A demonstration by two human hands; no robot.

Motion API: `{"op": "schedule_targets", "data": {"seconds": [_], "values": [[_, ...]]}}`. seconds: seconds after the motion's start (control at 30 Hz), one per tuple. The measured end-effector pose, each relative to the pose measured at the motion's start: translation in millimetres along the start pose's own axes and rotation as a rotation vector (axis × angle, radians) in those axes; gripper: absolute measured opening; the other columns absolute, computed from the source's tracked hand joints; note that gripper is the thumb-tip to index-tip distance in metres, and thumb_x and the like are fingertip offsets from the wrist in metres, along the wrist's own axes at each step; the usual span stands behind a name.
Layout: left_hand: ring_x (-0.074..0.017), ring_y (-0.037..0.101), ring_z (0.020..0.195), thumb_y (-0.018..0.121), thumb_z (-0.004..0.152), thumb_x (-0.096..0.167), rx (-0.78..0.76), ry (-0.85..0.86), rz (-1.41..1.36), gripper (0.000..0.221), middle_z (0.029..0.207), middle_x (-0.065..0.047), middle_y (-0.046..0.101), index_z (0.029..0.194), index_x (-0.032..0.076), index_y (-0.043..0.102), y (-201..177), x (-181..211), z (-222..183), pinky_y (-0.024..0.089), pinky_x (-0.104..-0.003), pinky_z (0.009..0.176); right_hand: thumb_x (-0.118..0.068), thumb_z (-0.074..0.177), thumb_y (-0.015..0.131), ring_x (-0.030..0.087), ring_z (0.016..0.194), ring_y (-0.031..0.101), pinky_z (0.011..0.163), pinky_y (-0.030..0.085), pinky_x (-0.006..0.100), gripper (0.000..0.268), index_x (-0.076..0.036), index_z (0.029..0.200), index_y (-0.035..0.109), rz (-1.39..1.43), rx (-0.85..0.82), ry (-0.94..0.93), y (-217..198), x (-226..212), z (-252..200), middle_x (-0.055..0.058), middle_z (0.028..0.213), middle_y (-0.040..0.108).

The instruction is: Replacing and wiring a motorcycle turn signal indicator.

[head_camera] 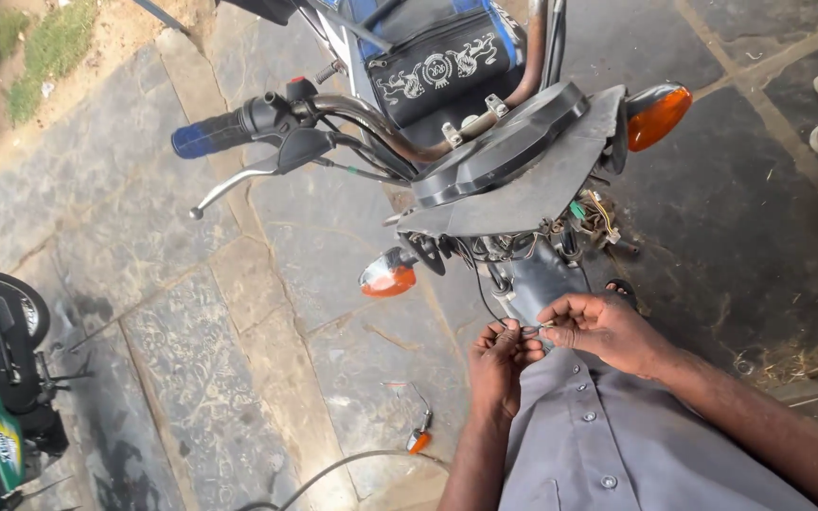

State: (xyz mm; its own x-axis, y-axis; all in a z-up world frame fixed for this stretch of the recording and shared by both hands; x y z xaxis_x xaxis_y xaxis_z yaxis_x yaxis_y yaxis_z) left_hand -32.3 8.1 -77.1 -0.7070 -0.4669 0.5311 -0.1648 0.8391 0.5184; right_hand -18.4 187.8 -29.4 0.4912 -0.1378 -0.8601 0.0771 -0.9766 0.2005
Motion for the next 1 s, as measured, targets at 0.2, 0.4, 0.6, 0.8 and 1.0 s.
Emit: {"op": "schedule_targets", "data": {"seconds": [0.2,0.4,0.6,0.8,1.0], "values": [[-0.0203,0.072,0.072,0.064,0.105,0.018,-0.235,-0.048,0.079,0.018,0.089,-0.013,0.072,0.106,0.0,0.063,38.5,7.2,-8.7,0.062,-0.033,0.067,-0.021,0.095,0.073,0.011,0.093,0.07,0.084,0.057,0.028,0.018,-0.004,0.1,0.069,-0.481,0.087,-0.456,16.9,-61.8,-5.2,0.004,0.1,0.075],[-0.016,0.067,0.075,0.059,0.104,0.027,0.032,0.19,0.209,0.025,0.092,-0.006,0.071,0.108,0.003,0.062,12.8,18.4,27.8,0.058,-0.031,0.062,-0.021,0.101,0.06,0.014,0.085,0.069,0.08,0.057,0.03,0.016,-0.005,0.105,0.063,0.093,0.096,-0.202,11.6,-23.0,5.2,0.007,0.088,0.07],[-0.0174,0.065,0.089,0.062,0.11,0.029,0.148,0.729,0.573,0.028,0.098,-0.009,0.071,0.114,0.002,0.067,29.0,72.3,1.2,0.052,-0.032,0.076,-0.017,0.099,0.064,0.017,0.076,0.07,0.072,0.057,0.031,0.022,0.001,0.109,0.07,0.136,0.285,-0.08,-3.7,-10.9,12.6,0.009,0.089,0.072],[-0.0313,0.067,0.093,0.067,0.099,0.038,-0.188,1.009,1.281,0.037,0.096,-0.012,0.073,0.114,0.004,0.07,85.5,100.6,-35.8,0.048,-0.044,0.082,-0.012,0.095,0.072,0.015,0.081,0.073,0.074,0.06,0.03,0.019,0.004,0.106,0.072,0.077,0.291,-0.049,-1.3,2.4,27.4,0.011,0.093,0.077],[-0.0332,0.071,0.074,0.071,0.096,0.035,-0.094,0.707,1.401,0.031,0.079,-0.014,0.072,0.108,0.007,0.075,47.6,76.1,-15.1,0.055,-0.045,0.066,-0.017,0.098,0.067,0.015,0.078,0.073,0.07,0.06,0.03,0.017,-0.004,0.108,0.073,-0.07,0.274,0.006,0.7,-10.0,41.0,0.008,0.095,0.079]]}}
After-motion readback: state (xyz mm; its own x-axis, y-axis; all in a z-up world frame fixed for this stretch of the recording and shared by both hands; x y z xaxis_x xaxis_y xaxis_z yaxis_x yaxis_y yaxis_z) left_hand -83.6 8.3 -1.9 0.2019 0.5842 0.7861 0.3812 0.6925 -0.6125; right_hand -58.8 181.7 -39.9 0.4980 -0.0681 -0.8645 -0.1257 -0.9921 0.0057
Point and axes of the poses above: each hand's wrist, its own z-axis towards the middle knuckle, its own y-axis out of the palm, x = y × z, the point moved 6 cm from there along z, towards the middle knuckle
